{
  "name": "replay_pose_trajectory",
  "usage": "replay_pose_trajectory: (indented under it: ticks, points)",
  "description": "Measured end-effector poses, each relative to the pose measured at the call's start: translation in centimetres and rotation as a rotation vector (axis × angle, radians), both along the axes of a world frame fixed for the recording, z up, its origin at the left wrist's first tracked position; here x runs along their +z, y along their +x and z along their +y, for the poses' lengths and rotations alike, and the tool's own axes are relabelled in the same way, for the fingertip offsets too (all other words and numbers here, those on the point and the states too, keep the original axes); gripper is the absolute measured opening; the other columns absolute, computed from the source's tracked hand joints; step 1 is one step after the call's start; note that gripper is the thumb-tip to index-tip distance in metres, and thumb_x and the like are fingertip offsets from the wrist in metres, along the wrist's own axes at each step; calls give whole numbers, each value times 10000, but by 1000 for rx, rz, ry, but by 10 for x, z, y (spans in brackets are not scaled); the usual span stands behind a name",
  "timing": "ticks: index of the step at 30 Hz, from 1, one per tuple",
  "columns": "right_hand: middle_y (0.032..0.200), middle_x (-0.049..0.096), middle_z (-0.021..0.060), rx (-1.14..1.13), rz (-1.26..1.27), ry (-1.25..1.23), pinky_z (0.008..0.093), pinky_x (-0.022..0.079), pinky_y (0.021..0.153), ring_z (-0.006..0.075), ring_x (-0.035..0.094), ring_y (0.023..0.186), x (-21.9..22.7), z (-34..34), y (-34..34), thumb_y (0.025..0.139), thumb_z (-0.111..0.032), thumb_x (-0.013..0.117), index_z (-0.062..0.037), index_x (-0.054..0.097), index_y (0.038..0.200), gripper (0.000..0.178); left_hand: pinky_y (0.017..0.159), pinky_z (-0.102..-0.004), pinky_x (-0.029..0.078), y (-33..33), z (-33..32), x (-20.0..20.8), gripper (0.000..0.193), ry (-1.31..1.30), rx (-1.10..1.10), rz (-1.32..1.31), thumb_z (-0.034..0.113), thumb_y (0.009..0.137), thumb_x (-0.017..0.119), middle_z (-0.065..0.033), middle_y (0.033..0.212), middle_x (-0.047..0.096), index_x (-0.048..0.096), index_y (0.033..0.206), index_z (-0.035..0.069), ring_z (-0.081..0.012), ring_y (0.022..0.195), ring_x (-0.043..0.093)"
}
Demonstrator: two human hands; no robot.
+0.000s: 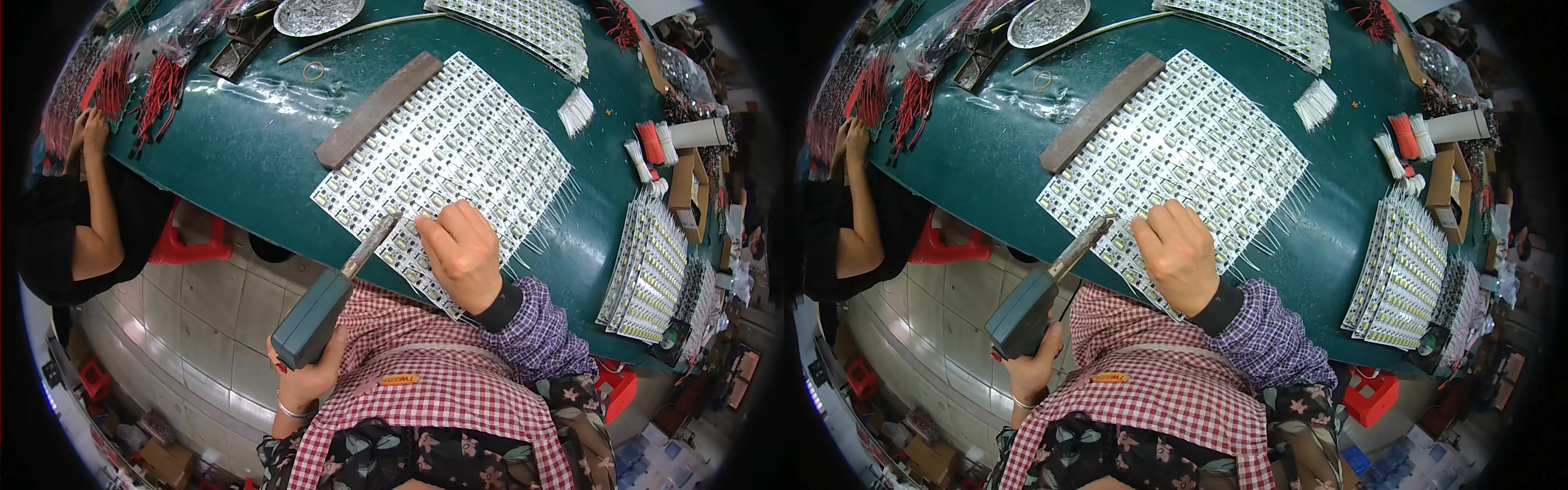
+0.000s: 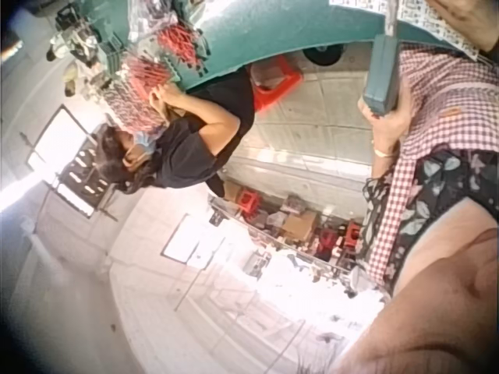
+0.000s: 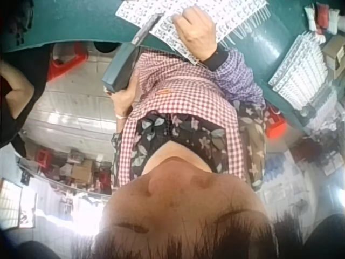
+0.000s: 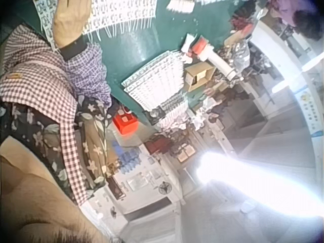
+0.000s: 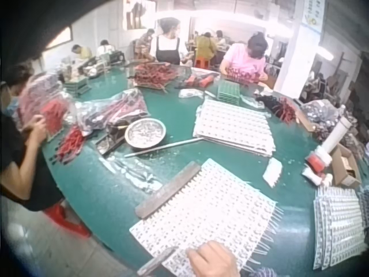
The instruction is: Manually assemble or inspect small components on large LED panels using a hand-held tool.
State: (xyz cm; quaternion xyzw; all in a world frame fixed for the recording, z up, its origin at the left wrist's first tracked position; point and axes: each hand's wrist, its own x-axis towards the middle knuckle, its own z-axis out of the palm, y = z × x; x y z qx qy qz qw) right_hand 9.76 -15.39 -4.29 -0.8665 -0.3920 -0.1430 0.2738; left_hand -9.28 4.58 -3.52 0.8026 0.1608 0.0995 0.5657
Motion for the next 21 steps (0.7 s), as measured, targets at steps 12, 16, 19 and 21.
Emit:
replay_pose_trajectory:
  ticks: [12, 16, 19, 21]
  points:
    - [772, 471, 79, -23, 15, 8, 356, 439, 608, 231, 522, 731, 2, -1, -3, 718, 12, 663, 10, 663, 931, 214, 605, -291, 536, 8, -11, 15, 176, -70, 172, 46, 66, 784, 804, -108, 809, 742, 737, 920, -22, -204, 650, 713]
    - [761, 469, 71, -47, 40, -3, 359, 416, 596, 228, 518, 714, 22, -10, -15, 720, 15, 677, 14, 688, 964, 245, 606, -284, 535, 5, -7, 12, 177, -21, 169, 35, 58, 789, 802, -107, 808, 746, 736, 926, -31, -190, 646, 708]
    - [756, 474, 64, -35, 13, 27, 358, 392, 592, 229, 518, 703, 31, -9, -21, 728, -1, 701, 16, 695, 968, 241, 605, -282, 535, 2, -8, 10, 175, -52, 193, 49, 55, 787, 803, -106, 800, 743, 736, 925, -29, -193, 636, 704]
    - [760, 477, 64, -11, -2, 53, 358, 393, 597, 229, 520, 708, 32, 0, -22, 737, -5, 704, 16, 689, 961, 226, 603, -284, 536, 3, -8, 10, 172, -99, 215, 69, 57, 784, 807, -104, 786, 739, 737, 921, -22, -193, 632, 702]
